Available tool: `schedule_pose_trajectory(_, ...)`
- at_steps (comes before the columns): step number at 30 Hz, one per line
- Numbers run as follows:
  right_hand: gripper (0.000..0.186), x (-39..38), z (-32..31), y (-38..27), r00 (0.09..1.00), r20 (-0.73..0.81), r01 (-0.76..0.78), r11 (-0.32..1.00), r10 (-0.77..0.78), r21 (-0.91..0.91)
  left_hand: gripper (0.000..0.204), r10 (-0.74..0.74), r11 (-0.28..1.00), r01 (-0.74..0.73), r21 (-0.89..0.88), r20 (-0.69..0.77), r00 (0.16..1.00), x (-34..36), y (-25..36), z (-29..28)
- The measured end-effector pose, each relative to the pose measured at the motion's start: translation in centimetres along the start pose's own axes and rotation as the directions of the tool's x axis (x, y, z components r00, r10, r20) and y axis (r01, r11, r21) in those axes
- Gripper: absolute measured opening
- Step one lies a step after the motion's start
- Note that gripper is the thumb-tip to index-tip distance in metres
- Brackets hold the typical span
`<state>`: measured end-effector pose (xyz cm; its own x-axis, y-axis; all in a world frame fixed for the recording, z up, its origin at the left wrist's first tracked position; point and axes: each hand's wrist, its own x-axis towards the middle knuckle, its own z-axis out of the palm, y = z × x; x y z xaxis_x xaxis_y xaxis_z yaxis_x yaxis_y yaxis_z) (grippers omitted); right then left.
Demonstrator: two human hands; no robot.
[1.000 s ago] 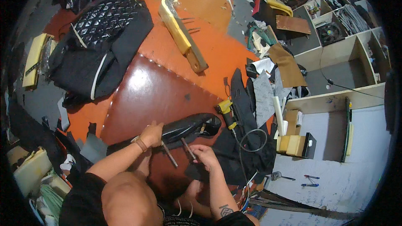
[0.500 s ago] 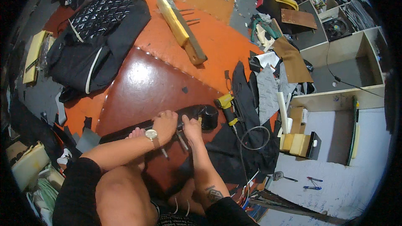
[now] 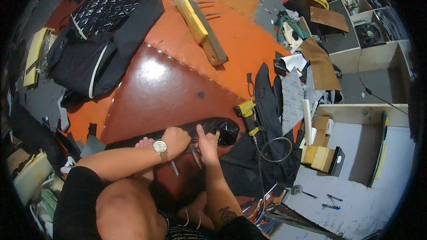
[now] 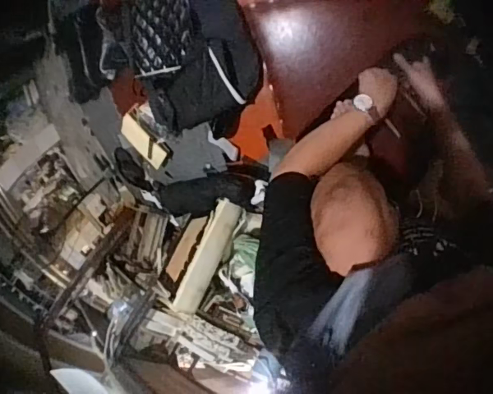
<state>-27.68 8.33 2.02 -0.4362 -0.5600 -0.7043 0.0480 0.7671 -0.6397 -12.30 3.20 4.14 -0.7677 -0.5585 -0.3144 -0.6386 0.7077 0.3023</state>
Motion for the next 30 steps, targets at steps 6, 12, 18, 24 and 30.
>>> schedule_pose_trajectory(6,0.055,2.0,0.3,2.6,0.985,-0.089,0.145,0.987,-0.151,-0.065,0.012,0.04,0.996,-0.04,-0.079,0.007,0.999,-0.1,-1.2,-1.0)
schedule_pose_trajectory(12,0.057,-1.5,0.2,2.6,0.997,0.01,0.079,0.985,-0.081,0.152,0.015,0.157,0.974,-0.169,-0.151,-0.086,0.984,-1.1,-1.5,0.5)
schedule_pose_trajectory(18,0.062,-2.0,0.5,3.0,0.977,-0.021,0.213,0.955,-0.213,0.205,0.011,0.177,0.962,-0.186,-0.201,-0.065,0.982,-1.7,-1.8,0.1)
schedule_pose_trajectory(24,0.06,-1.3,-0.4,3.2,0.994,0.067,0.076,0.98,-0.09,0.183,0.016,0.041,0.977,-0.025,-0.21,0.075,0.996,-1.3,-1.3,0.5)
schedule_pose_trajectory(30,0.06,-0.1,-0.6,4.4,0.985,-0.035,0.17,0.985,-0.17,-0.003,0.082,0.052,0.939,-0.002,-0.343,0.137,0.989,-1.0,-0.6,0.3)
